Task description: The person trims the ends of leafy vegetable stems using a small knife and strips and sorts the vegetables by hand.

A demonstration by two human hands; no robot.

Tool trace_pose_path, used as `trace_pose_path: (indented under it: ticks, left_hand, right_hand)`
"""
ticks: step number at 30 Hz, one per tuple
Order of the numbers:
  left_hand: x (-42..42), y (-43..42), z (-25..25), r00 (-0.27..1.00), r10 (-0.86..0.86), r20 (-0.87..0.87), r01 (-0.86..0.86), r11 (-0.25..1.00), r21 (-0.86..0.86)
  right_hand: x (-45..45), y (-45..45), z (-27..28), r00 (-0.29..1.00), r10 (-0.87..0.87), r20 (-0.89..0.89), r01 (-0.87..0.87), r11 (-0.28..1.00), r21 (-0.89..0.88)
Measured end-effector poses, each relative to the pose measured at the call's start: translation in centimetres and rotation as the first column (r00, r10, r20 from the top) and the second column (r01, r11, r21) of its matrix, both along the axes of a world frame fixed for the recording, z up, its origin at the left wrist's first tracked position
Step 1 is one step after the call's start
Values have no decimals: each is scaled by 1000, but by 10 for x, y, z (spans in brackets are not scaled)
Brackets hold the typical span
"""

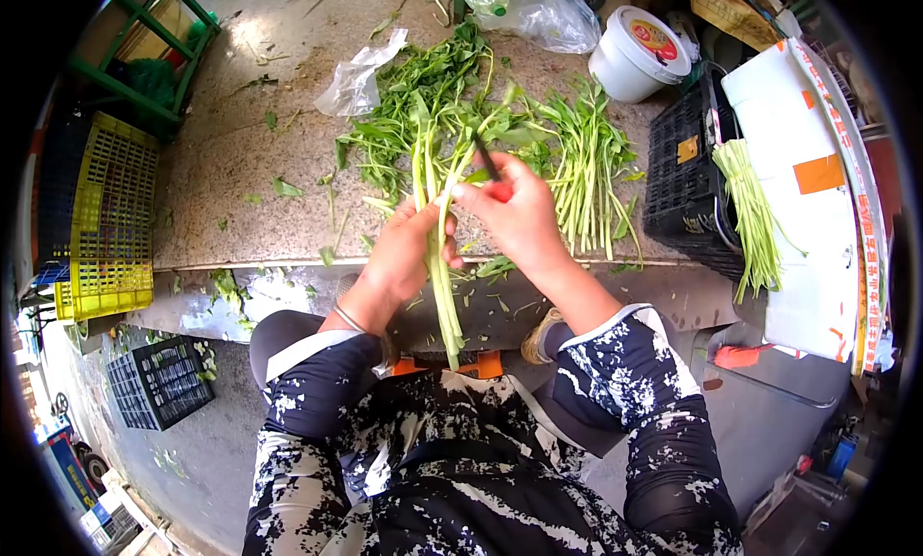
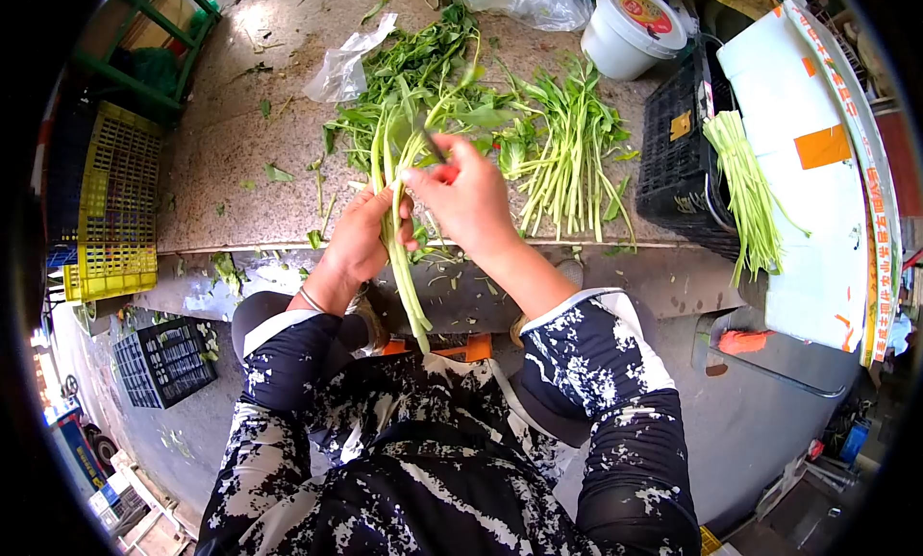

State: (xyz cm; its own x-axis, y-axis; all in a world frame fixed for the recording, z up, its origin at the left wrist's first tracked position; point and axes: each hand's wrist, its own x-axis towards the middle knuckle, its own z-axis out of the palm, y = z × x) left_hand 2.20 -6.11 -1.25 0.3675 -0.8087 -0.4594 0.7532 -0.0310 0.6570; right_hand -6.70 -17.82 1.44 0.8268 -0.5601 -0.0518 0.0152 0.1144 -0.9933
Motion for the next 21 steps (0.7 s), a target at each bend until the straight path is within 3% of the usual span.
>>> trace_pose_path:
  ticks: [2, 3, 4, 7, 9, 13, 18, 20, 21]
  left_hand:
    - [6, 3, 1, 1000, -7, -20, 6, 999, -39]
    - [6, 4, 2, 1000, -3, -5, 3, 1000, -29]
    - [8, 5, 2, 1000, 3, -3, -3, 1000, -31]
    - [12, 10, 2, 1000, 1, 2, -1, 999, -49]
    - [15, 14, 1, 993, 24, -112, -40, 989, -142]
    - [17, 16, -3, 955, 10, -297, -87, 965, -246]
    - [19, 16, -6, 939, -75, -337, -37, 949, -314]
    - [19, 16, -6, 941, -70, -331, -35, 953, -302]
    - [19, 16, -6, 941, -56, -334, -47, 955, -292]
  right_hand:
    - [-2, -7, 3, 959, -245, -140, 206, 947, -247]
    - [-6, -10, 7, 974, -197, -115, 198, 980, -3]
    - [-12, -13, 3, 980, -139, -144, 155, 982, 110]
    - [-22, -11, 7, 981, -39, -191, 85, 967, 241]
    - [-26, -12, 0, 986, 102, -128, -21, 855, 518]
    - [-23, -6, -10, 981, 192, 20, -156, 729, 667]
    - [-20, 2, 1, 976, 211, 60, -198, 731, 653]
    - [-18, 6, 1, 976, 208, -59, -164, 890, 425]
    - [-18, 6, 1, 976, 207, -59, -163, 890, 425]
